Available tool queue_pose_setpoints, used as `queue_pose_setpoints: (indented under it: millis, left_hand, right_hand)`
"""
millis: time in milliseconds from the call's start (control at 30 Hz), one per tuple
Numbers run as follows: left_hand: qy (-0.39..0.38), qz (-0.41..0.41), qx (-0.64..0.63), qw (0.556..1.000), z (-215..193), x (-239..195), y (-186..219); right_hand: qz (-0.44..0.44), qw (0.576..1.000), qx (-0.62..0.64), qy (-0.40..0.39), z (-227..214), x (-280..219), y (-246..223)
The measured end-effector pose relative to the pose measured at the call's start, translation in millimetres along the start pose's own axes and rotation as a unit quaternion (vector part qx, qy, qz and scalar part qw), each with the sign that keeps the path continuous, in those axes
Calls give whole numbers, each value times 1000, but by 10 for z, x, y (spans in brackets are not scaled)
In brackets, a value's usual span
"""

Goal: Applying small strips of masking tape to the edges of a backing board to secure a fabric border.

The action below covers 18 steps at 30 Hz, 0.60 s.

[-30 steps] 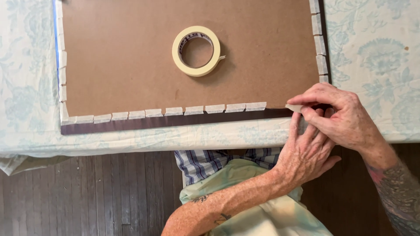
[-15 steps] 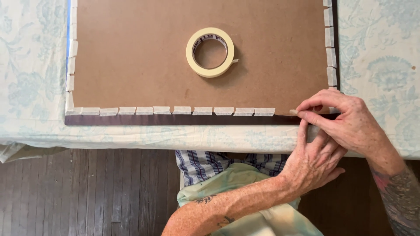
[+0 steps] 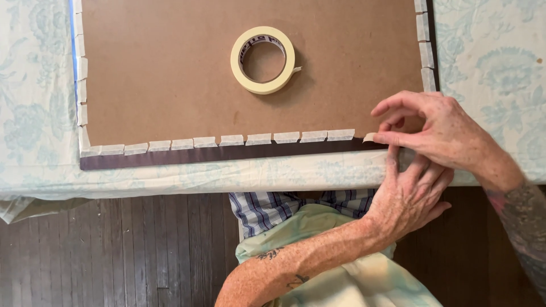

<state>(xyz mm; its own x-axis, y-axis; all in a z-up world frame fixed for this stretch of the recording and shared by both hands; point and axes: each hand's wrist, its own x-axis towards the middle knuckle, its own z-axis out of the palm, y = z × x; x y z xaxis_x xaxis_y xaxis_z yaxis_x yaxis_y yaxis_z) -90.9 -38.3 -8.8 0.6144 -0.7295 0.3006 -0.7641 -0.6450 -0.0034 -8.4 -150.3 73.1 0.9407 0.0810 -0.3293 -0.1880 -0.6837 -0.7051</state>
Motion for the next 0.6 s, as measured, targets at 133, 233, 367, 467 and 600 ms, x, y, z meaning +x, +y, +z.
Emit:
queue_pose_setpoints:
  millis: [133, 233, 367, 467, 600]
  left_hand:
    - [12, -2, -13, 1000, -24, -4, -11]
    - [4, 4, -4, 1000, -40, 13, -30]
    - [9, -6, 6, 1000, -59, 16, -25]
    - [1, -7, 14, 1000, -77, 21, -28]
    - [3, -7, 15, 1000, -61, 29, -25]
  right_hand:
    - [20, 999, -27, -25, 1, 66, -3]
    - [19, 997, -54, -55, -2, 136, -5]
    - [7, 996, -22, -86, -1, 209, -46]
    - [-2, 996, -7, -92, 3, 233, -38]
    - [2, 995, -25, -98, -17, 244, -6]
